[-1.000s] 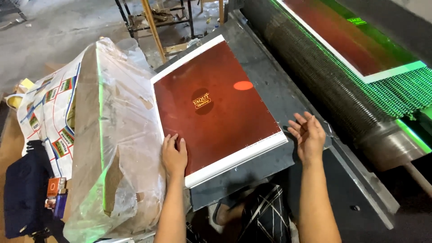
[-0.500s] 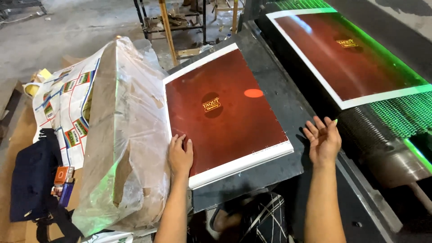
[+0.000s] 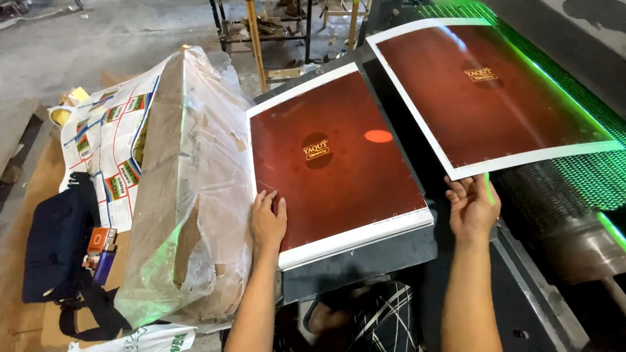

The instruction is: Feeding printed paper sheets one by one onto a conveyor belt for industrial processing.

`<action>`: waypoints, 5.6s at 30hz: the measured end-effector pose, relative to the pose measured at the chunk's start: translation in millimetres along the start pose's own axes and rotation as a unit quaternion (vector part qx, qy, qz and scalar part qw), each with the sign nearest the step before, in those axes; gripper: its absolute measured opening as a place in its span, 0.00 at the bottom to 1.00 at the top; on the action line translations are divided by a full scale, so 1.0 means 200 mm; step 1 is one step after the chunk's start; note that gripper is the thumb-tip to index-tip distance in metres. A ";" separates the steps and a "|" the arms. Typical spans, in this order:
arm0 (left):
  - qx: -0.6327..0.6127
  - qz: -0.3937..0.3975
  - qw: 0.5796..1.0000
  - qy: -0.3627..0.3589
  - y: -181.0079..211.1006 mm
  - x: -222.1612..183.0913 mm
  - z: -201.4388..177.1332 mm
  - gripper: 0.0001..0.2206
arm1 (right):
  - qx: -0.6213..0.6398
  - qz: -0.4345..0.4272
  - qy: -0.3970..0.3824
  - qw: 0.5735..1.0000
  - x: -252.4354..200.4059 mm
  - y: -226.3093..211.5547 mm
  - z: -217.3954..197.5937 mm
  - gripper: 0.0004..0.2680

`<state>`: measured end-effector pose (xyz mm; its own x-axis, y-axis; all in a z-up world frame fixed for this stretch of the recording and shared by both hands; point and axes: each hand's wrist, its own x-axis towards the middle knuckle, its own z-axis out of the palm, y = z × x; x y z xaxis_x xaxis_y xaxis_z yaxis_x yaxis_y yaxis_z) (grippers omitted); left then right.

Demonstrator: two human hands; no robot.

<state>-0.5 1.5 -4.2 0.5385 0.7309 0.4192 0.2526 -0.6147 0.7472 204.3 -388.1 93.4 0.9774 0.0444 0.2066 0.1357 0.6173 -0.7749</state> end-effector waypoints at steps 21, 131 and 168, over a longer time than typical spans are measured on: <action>-0.003 -0.016 1.000 0.000 0.03 0.00 -0.04 0.15 | -0.121 0.122 -0.051 0.984 -0.68 0.23 0.60 0.11; 0.062 0.048 0.991 -0.105 0.04 0.01 -0.15 0.20 | -0.333 -0.110 0.020 0.936 -0.24 0.29 0.00 0.13; -0.098 -0.018 0.993 -0.057 0.05 0.01 -0.16 0.20 | -0.231 0.296 -0.201 0.905 -1.27 0.61 0.53 0.14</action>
<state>-22.1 7.2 20.1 0.6229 0.7059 0.3372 0.1188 -0.5114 0.8511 -45.1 -240.7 9.8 0.7759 0.5990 -0.1979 -0.2480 0.0011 -0.9688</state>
